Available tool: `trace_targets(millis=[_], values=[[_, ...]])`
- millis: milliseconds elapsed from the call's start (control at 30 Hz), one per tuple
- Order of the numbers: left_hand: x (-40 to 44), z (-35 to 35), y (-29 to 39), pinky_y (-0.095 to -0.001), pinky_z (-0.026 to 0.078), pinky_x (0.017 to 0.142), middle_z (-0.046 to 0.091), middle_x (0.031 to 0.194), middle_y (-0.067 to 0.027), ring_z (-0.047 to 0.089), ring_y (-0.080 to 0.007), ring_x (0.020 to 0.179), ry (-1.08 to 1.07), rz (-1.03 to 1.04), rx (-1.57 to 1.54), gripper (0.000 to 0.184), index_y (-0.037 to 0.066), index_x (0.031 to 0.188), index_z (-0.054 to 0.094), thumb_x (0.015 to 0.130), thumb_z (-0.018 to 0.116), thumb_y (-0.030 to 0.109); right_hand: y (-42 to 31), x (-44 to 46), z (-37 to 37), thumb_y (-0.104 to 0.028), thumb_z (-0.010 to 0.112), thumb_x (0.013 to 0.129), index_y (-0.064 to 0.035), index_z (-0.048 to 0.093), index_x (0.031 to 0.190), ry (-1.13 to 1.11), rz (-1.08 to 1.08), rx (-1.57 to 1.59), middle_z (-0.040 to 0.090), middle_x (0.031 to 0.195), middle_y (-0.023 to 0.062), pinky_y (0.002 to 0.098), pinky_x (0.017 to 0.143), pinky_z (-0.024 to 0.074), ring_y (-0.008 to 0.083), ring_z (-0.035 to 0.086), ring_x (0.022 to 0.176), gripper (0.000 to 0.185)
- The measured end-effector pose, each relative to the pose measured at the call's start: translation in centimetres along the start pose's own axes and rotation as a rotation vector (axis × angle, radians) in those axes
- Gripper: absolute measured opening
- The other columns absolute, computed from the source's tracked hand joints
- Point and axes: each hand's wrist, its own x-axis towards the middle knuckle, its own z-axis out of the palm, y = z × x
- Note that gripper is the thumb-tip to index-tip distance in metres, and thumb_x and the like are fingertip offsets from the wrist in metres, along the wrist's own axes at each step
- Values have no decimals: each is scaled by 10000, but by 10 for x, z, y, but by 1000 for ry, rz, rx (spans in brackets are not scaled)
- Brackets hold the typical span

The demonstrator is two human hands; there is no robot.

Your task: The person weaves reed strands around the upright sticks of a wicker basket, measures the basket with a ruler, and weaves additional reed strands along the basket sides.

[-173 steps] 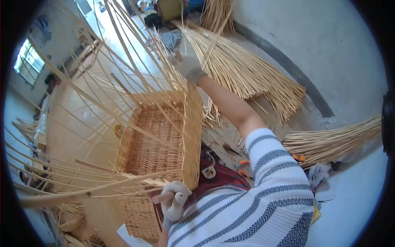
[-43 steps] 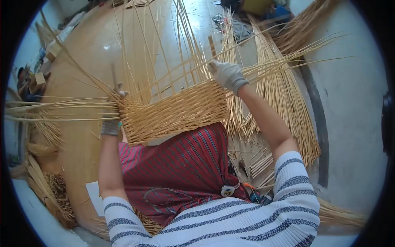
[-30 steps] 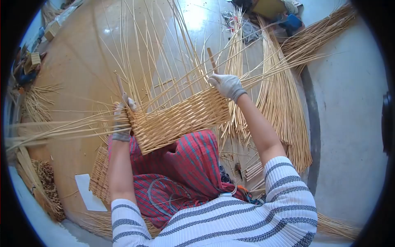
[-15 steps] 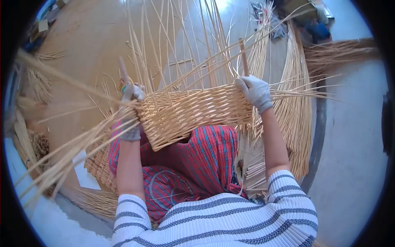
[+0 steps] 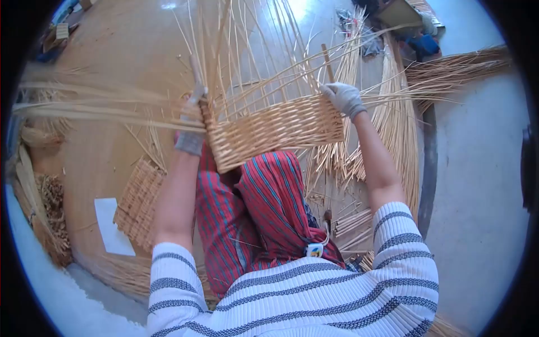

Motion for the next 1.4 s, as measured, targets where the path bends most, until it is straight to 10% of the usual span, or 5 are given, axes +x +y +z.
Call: trace_targets(millis=[633,867,1000,1100,1400], values=[[-73,30,65,-290,469,400,550,643,5,550,-120,494,130,25,-134,259,119,1000,619,992,548,368,-28,-20,-8,-478,466,956,-148,704,1046,-44,-51,-58,699,1020,131,435,835,513,334,648,995,417],[-168,23,32,-387,430,1046,599,1240,-137,562,-314,1202,276,566,826,280,99,1187,621,924,638,194,-100,-83,-13,-280,656,873,-156,543,1319,378,-115,43,593,1271,188,428,1011,443,321,566,1186,477],[-197,34,10,-408,428,1044,497,1362,-200,495,-385,1262,301,774,1341,353,191,1210,629,862,689,179,-154,-242,-34,-254,678,841,-148,658,1140,-12,-616,511,688,971,114,447,821,528,314,661,907,318],[-199,45,28,-419,449,1013,505,1362,-183,512,-371,1238,280,580,1346,353,183,1191,636,844,700,182,-137,-354,-29,-299,732,727,-188,630,1188,-421,-583,-84,624,1069,107,443,934,454,297,595,1049,485],[-233,34,11,-400,455,965,550,1224,-141,558,-333,1122,261,714,1491,336,178,1149,605,830,707,149,-74,-454,34,-207,685,739,-133,630,1175,182,-305,154,614,1112,94,385,949,450,297,595,1074,446]])
